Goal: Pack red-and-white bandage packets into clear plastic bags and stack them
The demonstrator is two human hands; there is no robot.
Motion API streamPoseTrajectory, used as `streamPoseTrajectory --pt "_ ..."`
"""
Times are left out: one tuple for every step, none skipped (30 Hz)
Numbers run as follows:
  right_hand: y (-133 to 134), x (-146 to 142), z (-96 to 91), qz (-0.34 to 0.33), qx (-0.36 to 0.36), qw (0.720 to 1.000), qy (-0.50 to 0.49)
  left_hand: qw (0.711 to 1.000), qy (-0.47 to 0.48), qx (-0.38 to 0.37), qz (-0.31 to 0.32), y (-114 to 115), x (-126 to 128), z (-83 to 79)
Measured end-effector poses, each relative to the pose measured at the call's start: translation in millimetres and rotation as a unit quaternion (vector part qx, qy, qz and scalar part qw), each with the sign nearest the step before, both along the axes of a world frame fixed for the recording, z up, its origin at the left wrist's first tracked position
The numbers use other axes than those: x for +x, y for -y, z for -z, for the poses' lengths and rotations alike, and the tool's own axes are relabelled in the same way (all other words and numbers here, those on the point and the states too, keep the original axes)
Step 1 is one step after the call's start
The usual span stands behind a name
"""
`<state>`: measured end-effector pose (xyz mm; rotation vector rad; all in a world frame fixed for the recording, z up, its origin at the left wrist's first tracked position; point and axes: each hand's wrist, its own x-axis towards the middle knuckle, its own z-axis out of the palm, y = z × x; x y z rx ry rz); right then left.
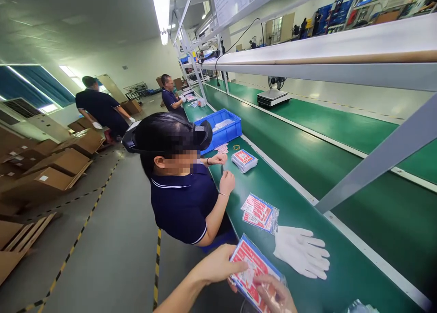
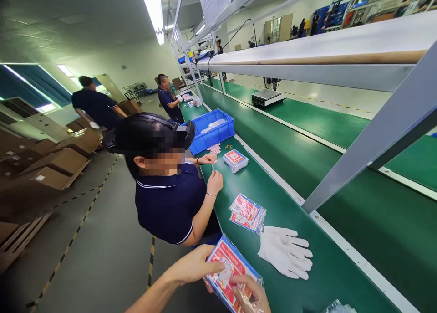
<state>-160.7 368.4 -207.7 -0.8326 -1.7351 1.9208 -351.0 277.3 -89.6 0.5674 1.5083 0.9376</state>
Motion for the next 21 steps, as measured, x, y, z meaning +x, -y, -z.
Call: streamPoseTrajectory --pt "3 1 -3.3 0.024 -0.005 1.0 0.006 1.0 -0.003 0.0 -0.002 -1 0 2.9" --pt "6 1 -5.4 0.046 -0.016 0.999 0.009 1.0 -0.004 0.001 -0.006 -2 1 5.5" --pt "9 2 -6.4 0.065 -0.03 0.997 0.01 1.0 -0.004 0.003 -0.011 -3 2 7.6" --pt "11 2 -6.4 0.08 -0.046 0.996 0.011 1.0 -0.003 0.007 -0.016 -3 5 9.1" --pt "12 3 -5.5 0.087 -0.06 0.994 0.012 1.0 -0.001 0.011 -0.021 -3 7 10.2" --pt "12 3 -4.0 0.084 -0.069 0.994 0.014 1.0 0.0 0.018 -0.025 -2 10 10.9" --pt "10 4 -2.1 0.072 -0.071 0.995 0.018 0.999 0.001 0.024 -0.029 -2 13 11.5" --pt "8 5 -0.1 0.059 -0.064 0.996 0.022 0.999 0.0 0.031 -0.033 -1 16 12.1" --pt "6 6 1.8 0.046 -0.052 0.997 0.028 0.999 -0.002 0.039 -0.038 0 18 12.9" --pt "4 6 3.6 0.039 -0.037 0.998 0.034 0.998 -0.006 0.047 -0.043 0 19 14.0" --pt "2 7 5.1 0.042 -0.026 0.998 0.04 0.997 -0.01 0.055 -0.048 1 21 15.4" --pt "1 7 6.3 0.053 -0.019 0.997 0.044 0.997 -0.013 0.062 -0.053 2 22 16.9" --pt "0 6 7.2 0.066 -0.018 0.997 0.045 0.996 -0.015 0.067 -0.056 2 23 18.4" --pt "-1 6 7.8 0.078 -0.02 0.996 0.043 0.996 -0.019 0.071 -0.058 3 24 19.8" --pt "-1 5 8.1 0.09 -0.022 0.995 0.04 0.995 -0.022 0.072 -0.059 3 25 20.9" --pt "-1 5 8.1 0.103 -0.024 0.994 0.037 0.995 -0.026 0.073 -0.057 3 26 21.6" --pt "-1 5 7.8 0.11 -0.026 0.993 0.035 0.995 -0.03 0.074 -0.054 2 27 21.9" --pt "0 6 7.1 0.114 -0.027 0.993 0.034 0.995 -0.035 0.075 -0.05 2 28 21.9" --pt "0 7 6.2 0.115 -0.028 0.992 0.034 0.995 -0.039 0.075 -0.047 1 29 21.5" --pt "0 9 5.0 0.114 -0.028 0.993 0.035 0.995 -0.041 0.075 -0.045 1 31 21.1" --pt "0 10 3.8 0.115 -0.027 0.992 0.036 0.995 -0.046 0.074 -0.045 0 32 20.6"
